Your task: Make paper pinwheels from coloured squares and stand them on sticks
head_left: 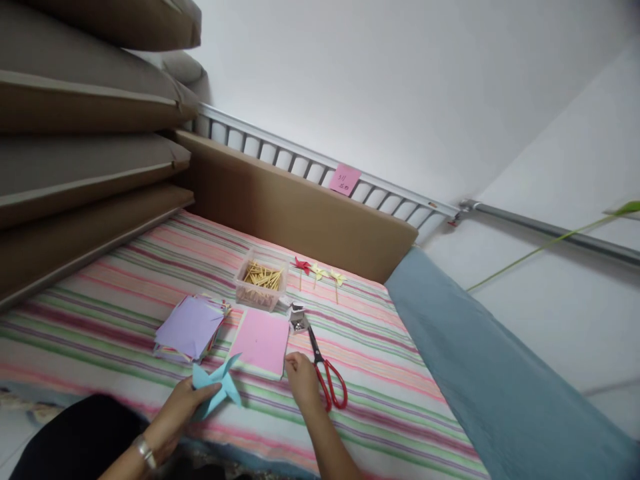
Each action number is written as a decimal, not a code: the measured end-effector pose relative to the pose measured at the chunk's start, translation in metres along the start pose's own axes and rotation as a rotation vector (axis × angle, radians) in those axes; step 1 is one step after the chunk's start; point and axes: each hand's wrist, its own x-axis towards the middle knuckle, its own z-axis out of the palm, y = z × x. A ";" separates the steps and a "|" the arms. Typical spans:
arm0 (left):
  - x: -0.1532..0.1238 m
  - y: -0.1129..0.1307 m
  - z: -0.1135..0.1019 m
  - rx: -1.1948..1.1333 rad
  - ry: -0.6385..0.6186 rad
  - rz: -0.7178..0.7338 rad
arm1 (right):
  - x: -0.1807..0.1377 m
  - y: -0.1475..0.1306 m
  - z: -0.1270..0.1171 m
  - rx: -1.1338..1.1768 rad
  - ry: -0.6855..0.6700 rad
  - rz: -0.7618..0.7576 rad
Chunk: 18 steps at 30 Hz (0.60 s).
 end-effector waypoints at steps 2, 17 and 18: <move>0.008 -0.005 -0.001 0.029 0.013 0.005 | -0.002 -0.001 0.004 -0.023 0.027 -0.023; 0.026 -0.023 -0.008 0.007 -0.065 0.033 | 0.031 -0.026 -0.008 0.068 0.073 -0.078; 0.027 -0.024 -0.009 0.003 -0.068 0.033 | 0.042 -0.036 -0.011 0.062 0.073 -0.100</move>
